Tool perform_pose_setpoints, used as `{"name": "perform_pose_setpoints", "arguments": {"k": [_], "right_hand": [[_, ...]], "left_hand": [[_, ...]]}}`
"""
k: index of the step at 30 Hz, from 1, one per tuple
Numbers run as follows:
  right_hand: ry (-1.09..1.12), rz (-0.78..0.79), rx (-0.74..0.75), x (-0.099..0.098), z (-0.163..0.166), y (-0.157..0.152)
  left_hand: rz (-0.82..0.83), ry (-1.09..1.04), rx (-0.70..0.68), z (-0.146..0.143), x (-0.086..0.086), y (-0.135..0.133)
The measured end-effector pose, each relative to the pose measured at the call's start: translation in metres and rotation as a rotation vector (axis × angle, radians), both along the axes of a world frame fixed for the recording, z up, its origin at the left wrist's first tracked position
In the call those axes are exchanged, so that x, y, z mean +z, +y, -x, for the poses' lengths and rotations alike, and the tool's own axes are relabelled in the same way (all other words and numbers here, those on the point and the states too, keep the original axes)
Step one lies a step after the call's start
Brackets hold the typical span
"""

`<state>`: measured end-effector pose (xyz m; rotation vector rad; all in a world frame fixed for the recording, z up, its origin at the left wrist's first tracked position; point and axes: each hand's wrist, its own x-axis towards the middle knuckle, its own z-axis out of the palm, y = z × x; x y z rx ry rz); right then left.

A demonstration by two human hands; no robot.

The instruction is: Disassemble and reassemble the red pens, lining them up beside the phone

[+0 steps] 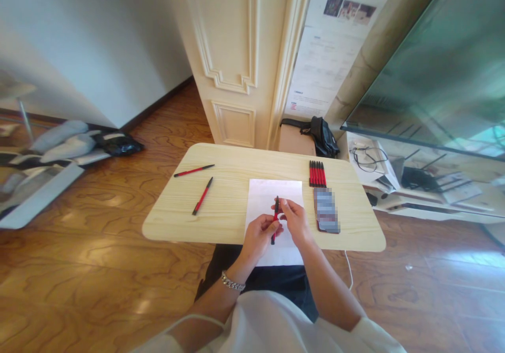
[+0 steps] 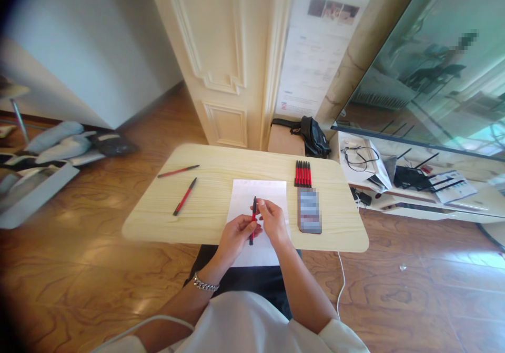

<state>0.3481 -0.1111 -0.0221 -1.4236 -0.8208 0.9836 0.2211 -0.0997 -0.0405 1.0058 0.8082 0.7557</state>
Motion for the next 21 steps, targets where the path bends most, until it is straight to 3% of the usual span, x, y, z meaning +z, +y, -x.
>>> {"name": "perform_pose_setpoints", "arguments": {"k": [6, 11, 16, 21], "right_hand": [[0.009, -0.044, -0.024, -0.008, 0.001, -0.019], [0.484, -0.142, -0.09, -0.008, 0.014, -0.022], [0.842, -0.203, -0.263, -0.001, -0.008, -0.004], [0.954, -0.321, -0.217, 0.005, -0.049, 0.012]], "left_hand": [[-0.01, -0.144, 0.161, -0.002, 0.019, 0.014], [0.034, -0.221, 0.156, -0.013, 0.023, 0.011], [-0.042, -0.085, 0.064, -0.011, 0.013, 0.004], [-0.045, 0.041, 0.06, 0.001, -0.004, 0.005]]}}
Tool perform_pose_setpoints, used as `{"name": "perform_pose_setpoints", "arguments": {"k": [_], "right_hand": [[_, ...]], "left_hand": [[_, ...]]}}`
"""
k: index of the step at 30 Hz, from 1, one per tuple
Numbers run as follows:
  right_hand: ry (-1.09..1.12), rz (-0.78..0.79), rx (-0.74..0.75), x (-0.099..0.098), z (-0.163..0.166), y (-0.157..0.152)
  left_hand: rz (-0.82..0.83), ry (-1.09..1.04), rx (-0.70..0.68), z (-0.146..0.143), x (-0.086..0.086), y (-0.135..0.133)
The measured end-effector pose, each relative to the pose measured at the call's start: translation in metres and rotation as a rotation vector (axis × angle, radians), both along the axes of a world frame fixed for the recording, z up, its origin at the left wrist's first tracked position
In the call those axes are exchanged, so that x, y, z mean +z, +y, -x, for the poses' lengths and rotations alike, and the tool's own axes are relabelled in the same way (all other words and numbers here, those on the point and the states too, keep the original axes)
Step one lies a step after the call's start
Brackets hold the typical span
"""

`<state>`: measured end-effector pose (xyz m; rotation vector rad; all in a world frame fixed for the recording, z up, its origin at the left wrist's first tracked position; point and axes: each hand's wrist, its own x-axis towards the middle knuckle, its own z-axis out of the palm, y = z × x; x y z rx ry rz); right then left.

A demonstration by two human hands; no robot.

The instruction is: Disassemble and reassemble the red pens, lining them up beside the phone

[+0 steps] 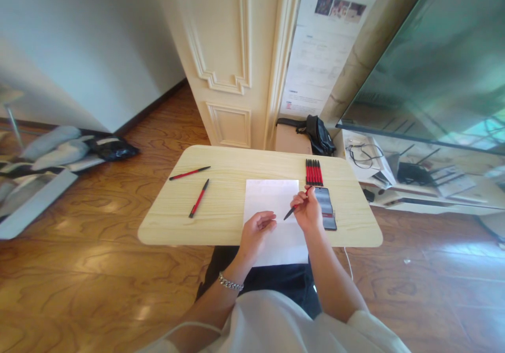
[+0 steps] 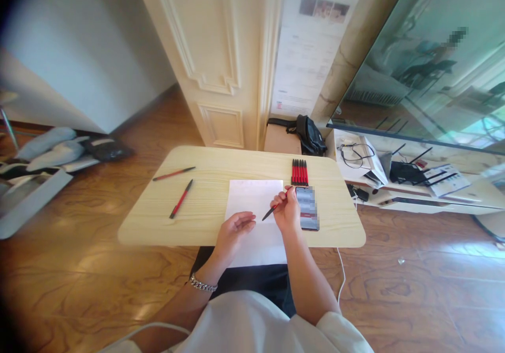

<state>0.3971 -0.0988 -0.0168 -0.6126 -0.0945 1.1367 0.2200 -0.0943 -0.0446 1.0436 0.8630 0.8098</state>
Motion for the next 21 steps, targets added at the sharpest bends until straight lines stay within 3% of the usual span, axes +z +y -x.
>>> {"name": "perform_pose_setpoints", "arguments": {"k": [5, 15, 21], "right_hand": [[-0.034, 0.031, 0.097, -0.002, -0.015, 0.005], [-0.249, 0.148, 0.061, 0.005, -0.016, 0.005], [-0.143, 0.07, 0.057, 0.003, -0.027, 0.002]], "left_hand": [[-0.04, 0.049, 0.033, 0.008, -0.002, 0.003], [-0.081, 0.086, 0.019, 0.009, 0.001, 0.007], [-0.295, 0.199, -0.046, 0.004, 0.0, 0.022]]}}
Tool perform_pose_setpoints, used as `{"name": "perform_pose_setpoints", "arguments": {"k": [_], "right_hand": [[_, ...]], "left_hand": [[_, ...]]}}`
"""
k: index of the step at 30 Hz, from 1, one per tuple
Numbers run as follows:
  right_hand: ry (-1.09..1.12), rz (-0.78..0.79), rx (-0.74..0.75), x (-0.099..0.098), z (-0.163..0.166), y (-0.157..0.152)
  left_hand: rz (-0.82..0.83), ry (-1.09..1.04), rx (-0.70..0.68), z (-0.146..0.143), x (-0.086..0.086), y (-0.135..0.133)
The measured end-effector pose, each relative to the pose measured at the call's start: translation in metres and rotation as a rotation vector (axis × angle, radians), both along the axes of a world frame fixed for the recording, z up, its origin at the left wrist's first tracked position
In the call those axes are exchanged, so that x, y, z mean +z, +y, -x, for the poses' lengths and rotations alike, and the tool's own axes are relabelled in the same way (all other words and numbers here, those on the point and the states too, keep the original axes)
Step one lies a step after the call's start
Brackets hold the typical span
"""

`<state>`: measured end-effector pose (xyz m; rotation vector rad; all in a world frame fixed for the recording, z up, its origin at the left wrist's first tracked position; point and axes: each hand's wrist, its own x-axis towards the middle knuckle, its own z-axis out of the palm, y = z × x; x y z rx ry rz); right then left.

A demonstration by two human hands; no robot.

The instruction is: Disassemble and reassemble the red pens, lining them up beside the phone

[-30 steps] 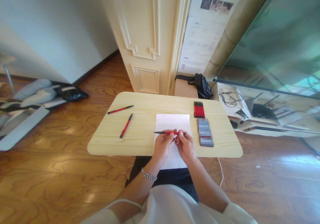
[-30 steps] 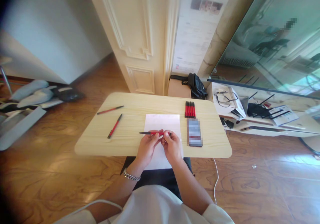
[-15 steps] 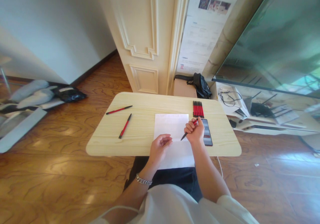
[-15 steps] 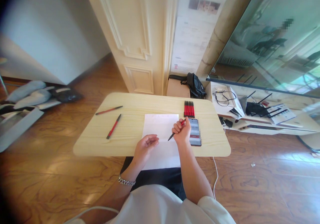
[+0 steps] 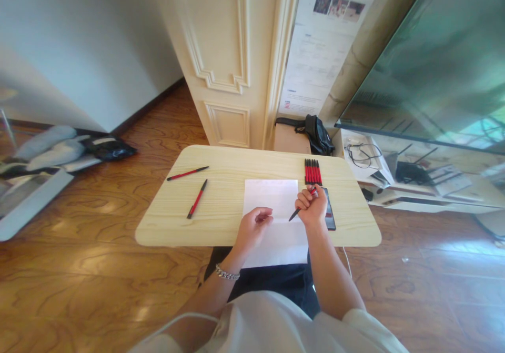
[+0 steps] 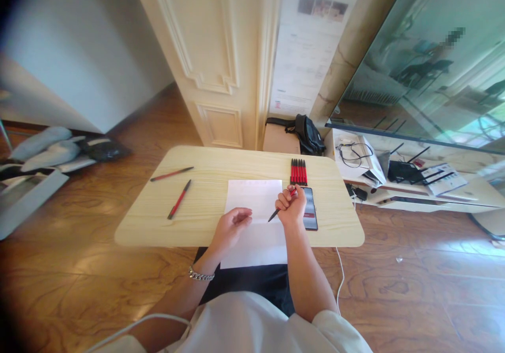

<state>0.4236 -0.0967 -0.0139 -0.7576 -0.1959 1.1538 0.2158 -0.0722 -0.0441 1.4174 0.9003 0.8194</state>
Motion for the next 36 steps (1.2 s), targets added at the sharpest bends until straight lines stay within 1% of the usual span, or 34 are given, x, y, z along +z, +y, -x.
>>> {"name": "perform_pose_setpoints", "arguments": {"k": [3, 5, 8, 11, 14, 16, 18, 20, 23, 25, 29, 31, 36], "right_hand": [[0.06, -0.009, 0.022, 0.0, -0.001, 0.001], [0.033, 0.024, 0.05, 0.001, 0.0, 0.002], [-0.048, 0.106, 0.076, 0.0, 0.005, 0.004], [-0.063, 0.166, 0.037, -0.004, 0.007, 0.006], [-0.139, 0.239, -0.03, -0.008, 0.005, 0.007], [-0.205, 0.296, -0.064, -0.011, 0.001, 0.006], [-0.224, 0.322, -0.085, -0.011, -0.003, 0.005], [-0.211, 0.304, -0.074, -0.011, -0.007, 0.004], [-0.231, 0.255, -0.001, -0.01, -0.007, 0.006], [-0.328, 0.236, -0.017, -0.013, -0.004, 0.01], [-0.655, 0.284, -0.215, -0.026, 0.008, 0.023], [-0.748, 0.324, -0.222, -0.034, 0.011, 0.029], [-0.969, 0.44, -0.171, -0.048, 0.011, 0.034]], "left_hand": [[-0.183, 0.144, -0.048, -0.011, -0.001, 0.019], [-0.357, 0.264, -0.06, -0.023, -0.002, 0.032], [-0.628, 0.378, -0.128, -0.046, -0.003, 0.049], [-0.772, 0.487, -0.195, -0.067, -0.004, 0.056], [-0.801, 0.612, -0.21, -0.078, -0.006, 0.055], [-0.803, 0.671, -0.205, -0.078, -0.008, 0.053], [-0.806, 0.695, -0.198, -0.073, -0.01, 0.051], [-0.804, 0.697, -0.188, -0.065, -0.012, 0.048], [-0.794, 0.692, -0.169, -0.053, -0.013, 0.044], [-0.789, 0.681, -0.16, -0.047, -0.013, 0.041], [-0.773, 0.667, -0.143, -0.043, -0.012, 0.037], [-0.766, 0.667, -0.135, -0.043, -0.012, 0.036], [-0.756, 0.625, -0.131, -0.043, -0.012, 0.037]]}}
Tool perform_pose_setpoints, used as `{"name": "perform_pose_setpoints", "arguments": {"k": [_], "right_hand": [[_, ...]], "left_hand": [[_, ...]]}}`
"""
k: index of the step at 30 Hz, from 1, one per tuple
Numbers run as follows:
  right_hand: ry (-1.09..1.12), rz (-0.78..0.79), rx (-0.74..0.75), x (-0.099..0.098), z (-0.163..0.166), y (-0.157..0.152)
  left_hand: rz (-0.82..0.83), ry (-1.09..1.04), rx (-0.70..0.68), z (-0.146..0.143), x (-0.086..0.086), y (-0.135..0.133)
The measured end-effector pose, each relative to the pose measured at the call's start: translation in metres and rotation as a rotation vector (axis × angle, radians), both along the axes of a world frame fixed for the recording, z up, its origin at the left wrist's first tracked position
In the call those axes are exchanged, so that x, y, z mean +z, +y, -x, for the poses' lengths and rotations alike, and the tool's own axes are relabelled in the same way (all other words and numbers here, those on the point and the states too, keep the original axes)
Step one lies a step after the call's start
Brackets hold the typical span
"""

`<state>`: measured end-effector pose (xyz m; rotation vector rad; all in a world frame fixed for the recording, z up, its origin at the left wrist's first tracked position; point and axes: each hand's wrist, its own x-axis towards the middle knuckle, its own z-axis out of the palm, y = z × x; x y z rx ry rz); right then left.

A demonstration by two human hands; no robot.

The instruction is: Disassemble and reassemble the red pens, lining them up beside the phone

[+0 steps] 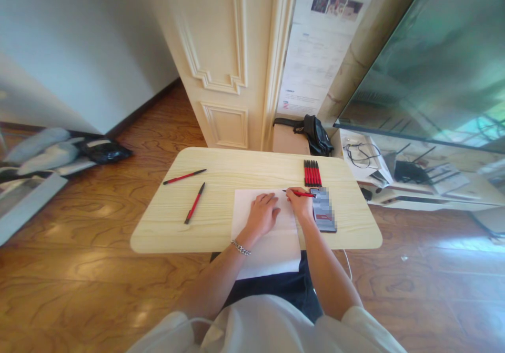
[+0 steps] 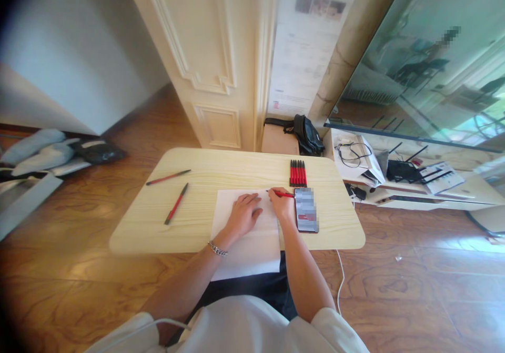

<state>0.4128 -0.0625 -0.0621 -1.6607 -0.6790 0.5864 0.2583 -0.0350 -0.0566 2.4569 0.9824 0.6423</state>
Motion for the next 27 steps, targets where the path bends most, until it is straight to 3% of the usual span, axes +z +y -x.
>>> {"name": "perform_pose_setpoints", "arguments": {"k": [4, 20, 23, 27], "right_hand": [[-0.108, 0.06, -0.001, -0.003, -0.001, 0.0], [-0.196, 0.139, 0.026, 0.006, 0.002, -0.002], [-0.1, 0.072, 0.018, 0.006, -0.001, -0.001], [0.15, -0.143, -0.007, 0.014, -0.004, -0.003]], "left_hand": [[0.005, -0.002, -0.005, 0.001, 0.0, 0.001], [0.012, 0.012, -0.004, 0.001, 0.002, 0.001], [-0.001, 0.06, 0.002, 0.0, 0.004, 0.001], [-0.007, 0.114, -0.012, -0.002, 0.003, 0.006]]}}
